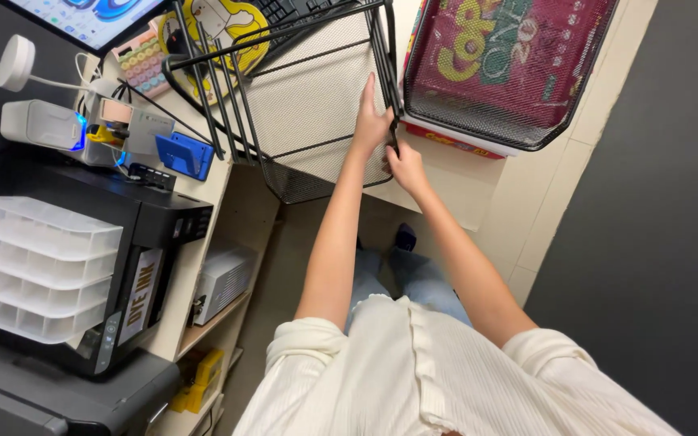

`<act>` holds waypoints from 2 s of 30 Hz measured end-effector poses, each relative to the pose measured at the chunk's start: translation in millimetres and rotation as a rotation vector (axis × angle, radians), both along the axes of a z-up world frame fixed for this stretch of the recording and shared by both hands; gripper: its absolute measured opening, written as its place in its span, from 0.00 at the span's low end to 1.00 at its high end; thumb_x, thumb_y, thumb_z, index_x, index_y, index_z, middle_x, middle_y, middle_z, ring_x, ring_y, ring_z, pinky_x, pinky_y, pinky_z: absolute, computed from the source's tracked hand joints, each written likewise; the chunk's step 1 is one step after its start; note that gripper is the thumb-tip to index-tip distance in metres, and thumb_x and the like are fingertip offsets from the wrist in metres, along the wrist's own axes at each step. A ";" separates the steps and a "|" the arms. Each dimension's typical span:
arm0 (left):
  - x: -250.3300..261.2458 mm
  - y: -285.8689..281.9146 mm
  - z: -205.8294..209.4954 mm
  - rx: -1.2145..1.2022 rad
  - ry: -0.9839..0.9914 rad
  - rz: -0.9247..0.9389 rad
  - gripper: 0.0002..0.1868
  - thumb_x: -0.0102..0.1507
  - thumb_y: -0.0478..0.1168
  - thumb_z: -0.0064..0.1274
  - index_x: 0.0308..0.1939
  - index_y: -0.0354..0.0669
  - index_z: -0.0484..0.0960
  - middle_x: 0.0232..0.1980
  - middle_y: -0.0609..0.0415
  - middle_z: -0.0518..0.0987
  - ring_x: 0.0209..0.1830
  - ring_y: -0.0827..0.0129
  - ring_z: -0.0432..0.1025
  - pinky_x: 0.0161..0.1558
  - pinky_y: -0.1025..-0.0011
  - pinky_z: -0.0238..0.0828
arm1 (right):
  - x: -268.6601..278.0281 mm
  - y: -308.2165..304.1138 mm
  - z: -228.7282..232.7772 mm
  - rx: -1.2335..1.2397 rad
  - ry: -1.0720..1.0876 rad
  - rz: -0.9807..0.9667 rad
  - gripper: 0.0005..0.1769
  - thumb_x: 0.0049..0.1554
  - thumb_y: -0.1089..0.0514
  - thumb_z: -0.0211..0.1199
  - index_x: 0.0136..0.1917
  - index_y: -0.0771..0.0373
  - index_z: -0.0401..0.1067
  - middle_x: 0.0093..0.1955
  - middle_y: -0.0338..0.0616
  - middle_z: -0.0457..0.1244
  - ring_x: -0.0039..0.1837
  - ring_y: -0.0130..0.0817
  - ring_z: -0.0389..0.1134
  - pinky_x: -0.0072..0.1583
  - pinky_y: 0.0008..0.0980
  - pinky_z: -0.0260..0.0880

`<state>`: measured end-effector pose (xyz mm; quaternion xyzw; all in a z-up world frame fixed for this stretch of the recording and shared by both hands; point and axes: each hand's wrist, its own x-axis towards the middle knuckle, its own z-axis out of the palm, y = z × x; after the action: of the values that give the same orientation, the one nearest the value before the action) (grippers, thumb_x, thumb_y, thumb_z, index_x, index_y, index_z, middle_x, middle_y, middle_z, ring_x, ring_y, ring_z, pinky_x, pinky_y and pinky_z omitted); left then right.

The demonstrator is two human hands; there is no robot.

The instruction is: The person organizes office supplies by placing a stack of white paper and a pink package of copy paper onto a desk. They then pick up a black wire mesh document tray, place it on the desk, and adjust its position multiple times.

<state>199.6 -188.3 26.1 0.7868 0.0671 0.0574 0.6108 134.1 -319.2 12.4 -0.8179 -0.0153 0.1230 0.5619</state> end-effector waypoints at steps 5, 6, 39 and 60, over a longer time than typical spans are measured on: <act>15.9 -0.8 23.2 -0.188 -0.113 -0.018 0.48 0.61 0.38 0.64 0.80 0.39 0.52 0.75 0.40 0.65 0.75 0.51 0.62 0.74 0.60 0.59 | 26.6 4.8 -12.6 0.272 0.257 0.087 0.12 0.67 0.56 0.53 0.57 0.67 0.65 0.45 0.46 0.70 0.43 0.36 0.75 0.46 0.36 0.76; 17.0 -1.7 23.3 -0.187 -0.113 -0.011 0.48 0.61 0.38 0.64 0.80 0.39 0.52 0.75 0.40 0.65 0.75 0.51 0.62 0.74 0.60 0.59 | 32.1 5.5 -21.4 0.271 0.258 0.094 0.12 0.67 0.56 0.53 0.57 0.67 0.65 0.45 0.46 0.70 0.43 0.36 0.75 0.46 0.36 0.76; 48.7 -15.1 23.9 0.302 -0.114 0.051 0.46 0.64 0.30 0.45 0.79 0.37 0.34 0.74 0.26 0.61 0.71 0.35 0.64 0.70 0.54 0.63 | 31.4 30.0 -12.6 0.009 -0.105 -0.110 0.13 0.62 0.59 0.55 0.42 0.73 0.69 0.31 0.56 0.66 0.33 0.44 0.72 0.38 0.43 0.70; 45.0 -14.0 35.2 0.127 -0.096 -0.020 0.50 0.57 0.27 0.38 0.78 0.28 0.28 0.67 0.25 0.67 0.69 0.41 0.65 0.74 0.61 0.58 | 21.0 26.8 -19.4 -0.049 -0.108 -0.115 0.12 0.64 0.57 0.55 0.48 0.70 0.72 0.35 0.61 0.67 0.38 0.54 0.72 0.42 0.48 0.69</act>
<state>244.6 -202.3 61.3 0.8209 0.0260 0.0930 0.5628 155.1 -292.4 -7.0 -0.8363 0.0047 0.0467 0.5462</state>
